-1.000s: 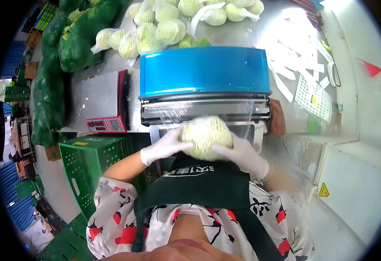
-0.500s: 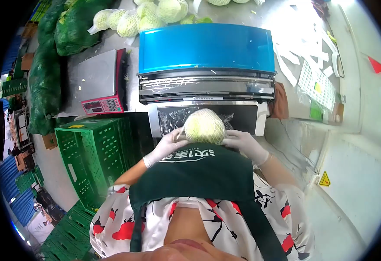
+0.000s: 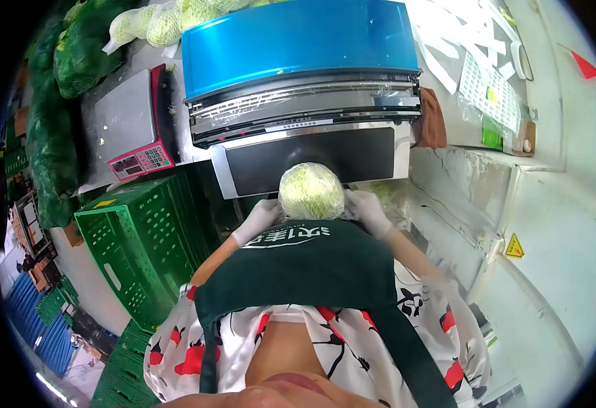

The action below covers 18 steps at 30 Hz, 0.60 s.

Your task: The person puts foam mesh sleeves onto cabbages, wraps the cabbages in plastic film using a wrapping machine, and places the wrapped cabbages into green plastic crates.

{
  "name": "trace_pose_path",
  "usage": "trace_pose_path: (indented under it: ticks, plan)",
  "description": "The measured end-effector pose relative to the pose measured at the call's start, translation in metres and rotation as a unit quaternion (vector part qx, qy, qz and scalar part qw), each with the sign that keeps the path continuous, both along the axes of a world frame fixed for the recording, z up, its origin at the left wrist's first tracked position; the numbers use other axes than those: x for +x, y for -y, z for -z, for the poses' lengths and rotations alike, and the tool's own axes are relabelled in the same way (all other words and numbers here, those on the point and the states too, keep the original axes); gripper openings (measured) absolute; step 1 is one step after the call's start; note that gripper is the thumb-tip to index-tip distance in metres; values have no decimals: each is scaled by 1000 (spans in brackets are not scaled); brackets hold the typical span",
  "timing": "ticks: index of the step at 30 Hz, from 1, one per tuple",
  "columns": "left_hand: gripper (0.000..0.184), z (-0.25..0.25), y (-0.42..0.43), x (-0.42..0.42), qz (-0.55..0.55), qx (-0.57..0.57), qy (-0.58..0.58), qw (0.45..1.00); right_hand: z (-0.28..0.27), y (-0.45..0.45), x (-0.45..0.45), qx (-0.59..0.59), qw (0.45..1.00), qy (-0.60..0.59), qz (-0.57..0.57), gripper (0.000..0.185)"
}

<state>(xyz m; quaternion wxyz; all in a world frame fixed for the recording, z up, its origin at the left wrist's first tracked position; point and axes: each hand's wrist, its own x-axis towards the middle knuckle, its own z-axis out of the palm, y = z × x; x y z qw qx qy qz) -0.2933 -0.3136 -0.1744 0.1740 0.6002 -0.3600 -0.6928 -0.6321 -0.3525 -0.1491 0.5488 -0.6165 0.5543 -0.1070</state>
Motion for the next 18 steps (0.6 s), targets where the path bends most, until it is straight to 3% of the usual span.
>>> trace_pose_path:
  ticks: [1, 2, 3, 5, 6, 7, 9, 10, 11, 13, 14, 15, 16, 17, 18]
  plan:
    - [30, 0, 13, -14, 77, -67, 48, 994, -6, 6, 23, -71, 993, 4, -95, 18]
    - [30, -1, 21, -26, 151, -133, 95, 975, 23, 1, 40, 136, 984, 98, 65, 24]
    - [29, 1, 21, -31, 199, -182, 111, 957, 50, -7, 52, 330, 899, 185, 219, 33]
    - [27, 9, 27, -34, 286, -287, 148, 902, 54, -1, 61, 379, 855, 300, 189, 37]
    - [21, 40, 17, -24, 330, -364, 182, 852, 55, 4, 68, 400, 826, 358, 172, 39]
    - [26, -27, 47, -22, 366, -391, 207, 819, 57, 11, 74, 418, 795, 413, 151, 41]
    - [36, -51, 76, -20, 183, -565, 165, 787, 55, 18, 81, 456, 721, 511, 103, 46]
    - [42, -85, 93, -23, 94, -449, 129, 879, 20, 33, 73, 266, 848, 450, -87, 50]
    - [50, -120, 110, -29, 1, -322, 87, 943, -47, 54, 94, 453, 672, 585, 41, 47]
    - [61, -148, 129, -36, -125, -299, -63, 944, -78, 80, 108, 463, 690, 556, -19, 42]
    - [73, -164, 134, -33, -113, -301, -75, 944, -118, 92, 120, 410, 768, 492, 22, 33]
    - [69, -166, 138, -26, -52, -400, -44, 914, -125, 98, 124, 271, 875, 400, 37, 30]
    - [67, -157, 136, -22, -41, -350, -138, 926, -130, 105, 125, 121, 947, 294, 52, 28]
    - [65, -150, 128, -19, -27, -295, -231, 927, -135, 112, 126, -36, 981, 180, 67, 25]
    - [65, -165, 116, -18, -76, -41, -479, 874, -145, 125, 125, -132, 976, 145, 99, 22]
